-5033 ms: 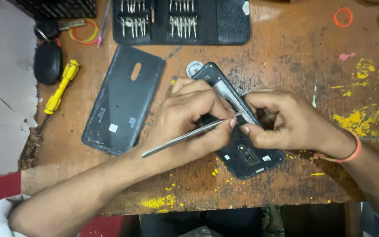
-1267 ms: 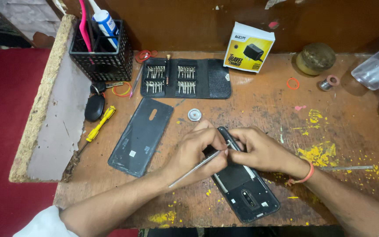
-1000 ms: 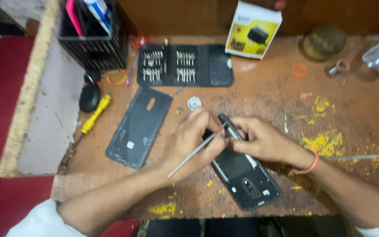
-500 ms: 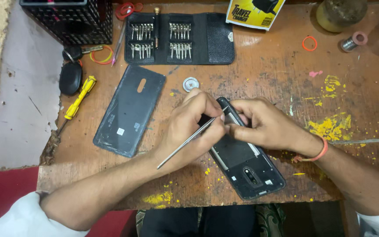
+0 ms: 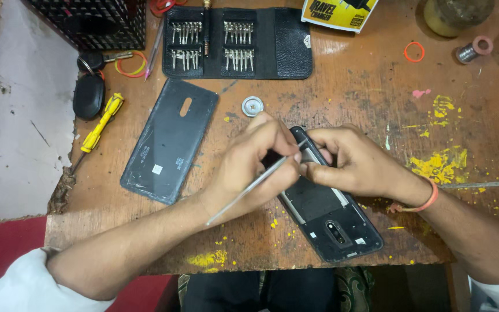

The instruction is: The person uses a metal prying tool to carefully separate the back cover of a smartphone. They work along the edges and corners to release the internal components from the housing.

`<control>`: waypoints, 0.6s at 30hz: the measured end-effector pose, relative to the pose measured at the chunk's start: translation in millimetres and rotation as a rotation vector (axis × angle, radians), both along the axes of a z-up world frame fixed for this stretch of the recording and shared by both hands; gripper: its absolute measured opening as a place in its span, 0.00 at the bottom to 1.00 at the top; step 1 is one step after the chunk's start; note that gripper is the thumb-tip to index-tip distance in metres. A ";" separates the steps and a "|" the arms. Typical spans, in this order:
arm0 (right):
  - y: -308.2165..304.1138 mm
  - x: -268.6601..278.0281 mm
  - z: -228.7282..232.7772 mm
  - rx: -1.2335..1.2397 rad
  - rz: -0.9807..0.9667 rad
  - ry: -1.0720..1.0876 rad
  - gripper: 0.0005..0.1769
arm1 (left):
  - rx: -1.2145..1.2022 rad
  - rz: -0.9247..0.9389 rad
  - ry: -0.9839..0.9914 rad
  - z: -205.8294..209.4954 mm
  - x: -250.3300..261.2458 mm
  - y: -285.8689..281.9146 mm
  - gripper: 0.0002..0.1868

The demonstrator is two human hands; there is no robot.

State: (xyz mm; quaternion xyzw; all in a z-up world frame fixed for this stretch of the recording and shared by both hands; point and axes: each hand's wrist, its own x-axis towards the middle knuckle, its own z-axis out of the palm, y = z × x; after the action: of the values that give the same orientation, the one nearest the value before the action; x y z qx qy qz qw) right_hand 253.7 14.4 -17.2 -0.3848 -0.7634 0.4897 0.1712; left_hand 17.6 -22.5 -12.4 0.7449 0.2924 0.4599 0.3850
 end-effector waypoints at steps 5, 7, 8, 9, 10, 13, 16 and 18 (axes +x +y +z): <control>1.0 0.8 -0.7 -0.046 0.000 0.013 0.05 | 0.122 0.060 0.044 -1.5 1.6 0.0 0.09; 1.4 0.1 -1.2 -0.058 0.009 0.046 0.06 | 0.084 0.075 0.031 -3.7 1.9 -0.3 0.09; 1.0 0.0 -1.5 -0.055 0.007 0.043 0.06 | 0.056 0.068 0.024 -4.7 2.0 -0.4 0.10; 0.3 -0.1 -1.5 -0.052 0.006 0.040 0.06 | 0.028 0.061 0.018 -5.5 2.0 -0.7 0.10; 0.9 -0.7 -1.1 -0.048 0.008 0.039 0.06 | 0.031 0.075 0.012 -5.8 1.6 -0.3 0.11; 1.1 -0.9 0.1 -0.025 0.012 0.008 0.06 | 0.009 0.096 -0.007 -6.7 1.6 0.3 0.12; 1.6 -0.4 1.0 -0.001 0.008 -0.041 0.07 | -0.071 0.069 -0.052 -7.5 1.8 0.5 0.11; 1.5 -1.0 0.9 -0.023 -0.001 -0.024 0.06 | -0.129 0.045 -0.119 -7.9 1.4 -0.4 0.10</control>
State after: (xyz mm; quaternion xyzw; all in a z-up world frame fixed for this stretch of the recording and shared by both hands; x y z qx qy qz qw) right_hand 252.8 15.9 -16.2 -0.3932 -0.7595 0.4935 0.1579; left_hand 19.0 -22.9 -20.3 0.6831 0.3149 0.4919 0.4385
